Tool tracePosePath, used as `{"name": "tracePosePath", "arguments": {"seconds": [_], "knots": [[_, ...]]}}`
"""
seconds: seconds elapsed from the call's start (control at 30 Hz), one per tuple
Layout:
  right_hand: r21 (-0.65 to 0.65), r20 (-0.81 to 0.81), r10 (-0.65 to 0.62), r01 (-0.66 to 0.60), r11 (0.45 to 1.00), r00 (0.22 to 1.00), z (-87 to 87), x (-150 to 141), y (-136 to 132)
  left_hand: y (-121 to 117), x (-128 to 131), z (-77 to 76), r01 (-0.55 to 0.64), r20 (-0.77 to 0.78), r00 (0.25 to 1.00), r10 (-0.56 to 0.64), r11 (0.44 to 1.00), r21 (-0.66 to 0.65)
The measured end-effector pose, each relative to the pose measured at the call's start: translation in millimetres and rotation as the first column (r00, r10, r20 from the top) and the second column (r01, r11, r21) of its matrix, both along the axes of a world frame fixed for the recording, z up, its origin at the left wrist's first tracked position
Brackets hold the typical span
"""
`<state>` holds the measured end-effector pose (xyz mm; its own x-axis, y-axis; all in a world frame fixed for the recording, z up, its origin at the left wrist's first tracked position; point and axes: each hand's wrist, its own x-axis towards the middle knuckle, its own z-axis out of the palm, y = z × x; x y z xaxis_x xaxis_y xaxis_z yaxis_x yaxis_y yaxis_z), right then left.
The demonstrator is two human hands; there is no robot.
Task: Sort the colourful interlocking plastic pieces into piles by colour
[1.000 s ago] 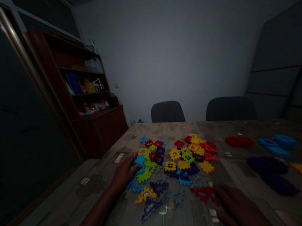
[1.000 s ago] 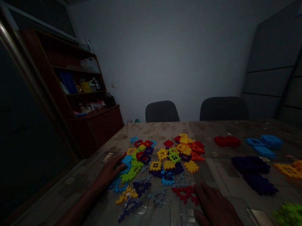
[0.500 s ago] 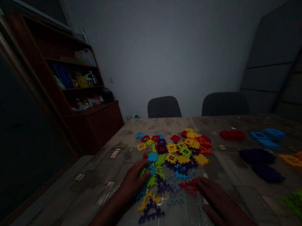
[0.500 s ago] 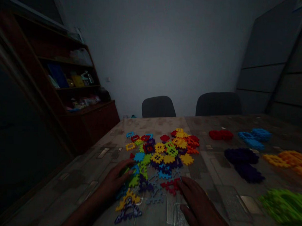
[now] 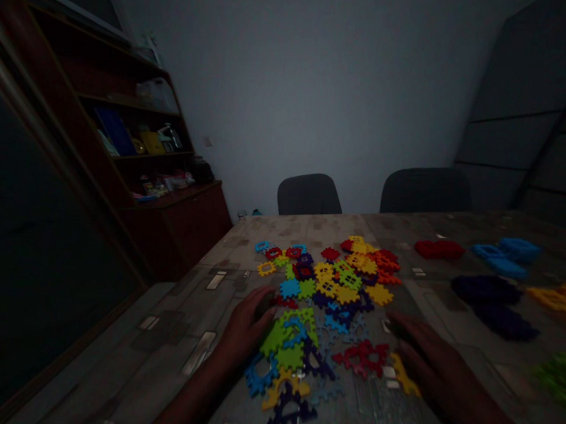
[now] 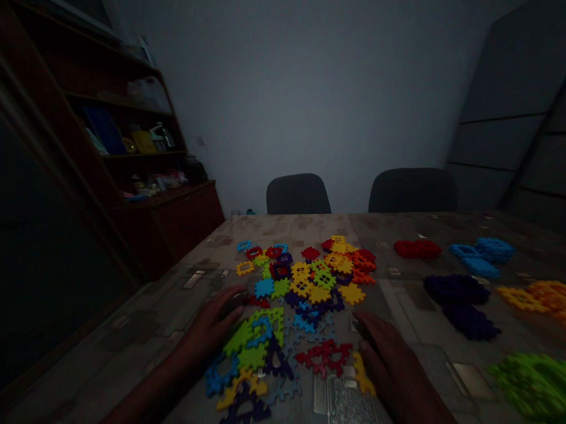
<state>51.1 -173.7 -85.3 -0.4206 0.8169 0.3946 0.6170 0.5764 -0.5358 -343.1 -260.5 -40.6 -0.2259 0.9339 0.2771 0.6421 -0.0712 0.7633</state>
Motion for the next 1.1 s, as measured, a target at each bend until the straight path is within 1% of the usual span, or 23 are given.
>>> {"name": "tracePosePath", "arguments": {"seconds": [0.1,0.13,0.2,0.3,0.33,0.4,0.5,0.6,0.73,0.8,0.87,0.97,1.03,1.1], "knots": [[-0.02,0.003,0.006,-0.006,1.0,1.0,-18.5,-1.4,3.1,5.4,-3.8,-8.7,-0.02,-0.061,0.998,0.02,1.0,0.005],[-0.023,0.005,0.01,-0.01,1.0,1.0,-24.1,-3.3,1.3,6.9,-2.8,-10.7,-0.011,-0.078,0.997,0.012,1.0,0.003],[-0.039,0.022,0.071,-0.07,0.997,0.997,-30.0,-7.7,-4.6,8.8,2.4,-13.3,0.031,-0.109,0.994,-0.031,0.999,-0.008],[-0.083,0.031,0.173,-0.17,0.982,0.984,-24.6,-13.0,-12.5,10.2,12.7,-13.5,0.125,-0.152,0.98,-0.129,0.991,-0.035],[-0.098,0.024,0.182,-0.179,0.979,0.983,-20.8,-14.2,-13.5,11.2,15.3,-12.6,0.147,-0.169,0.974,-0.152,0.988,-0.041],[-0.121,-0.001,0.158,-0.157,0.98,0.987,-13.2,-16.1,-12.9,16.2,18.3,-9.1,0.161,-0.211,0.963,-0.166,0.986,-0.041],[-0.124,-0.037,0.109,-0.112,0.986,0.993,-6.3,-19.0,-7.8,36.3,20.0,0.9,0.165,-0.29,0.942,-0.169,0.986,-0.036],[-0.094,-0.047,0.088,-0.092,0.991,0.995,-5.9,-21.7,-2.7,71.6,28.1,15.6,0.235,-0.363,0.9,-0.242,0.97,-0.063],[-0.084,-0.031,0.077,-0.079,0.993,0.997,-14.7,-23.7,-0.6,124.7,57.0,33.8,0.355,-0.421,0.827,-0.372,0.927,-0.122],[-0.089,-0.028,0.058,-0.06,0.994,0.998,-20.5,-23.7,-1.3,146.3,73.8,38.5,0.402,-0.434,0.794,-0.427,0.903,-0.153],[-0.104,-0.009,0.069,-0.07,0.992,0.998,-25.0,-22.3,-2.4,161.6,87.6,39.2,0.44,-0.441,0.76,-0.477,0.878,-0.19],[-0.134,0.031,0.123,-0.117,0.984,0.992,-27.6,-18.0,-4.5,169.9,98.8,34.8,0.495,-0.453,0.7,-0.552,0.833,-0.249],[-0.154,0.04,0.146,-0.139,0.978,0.988,-26.8,-15.8,-6.2,165.4,100.2,30.9,0.524,-0.461,0.666,-0.586,0.808,-0.27],[-0.172,0.026,0.146,-0.139,0.975,0.989,-23.5,-15.7,-7.4,154.9,97.9,28.2,0.551,-0.463,0.644,-0.609,0.789,-0.272]]}}
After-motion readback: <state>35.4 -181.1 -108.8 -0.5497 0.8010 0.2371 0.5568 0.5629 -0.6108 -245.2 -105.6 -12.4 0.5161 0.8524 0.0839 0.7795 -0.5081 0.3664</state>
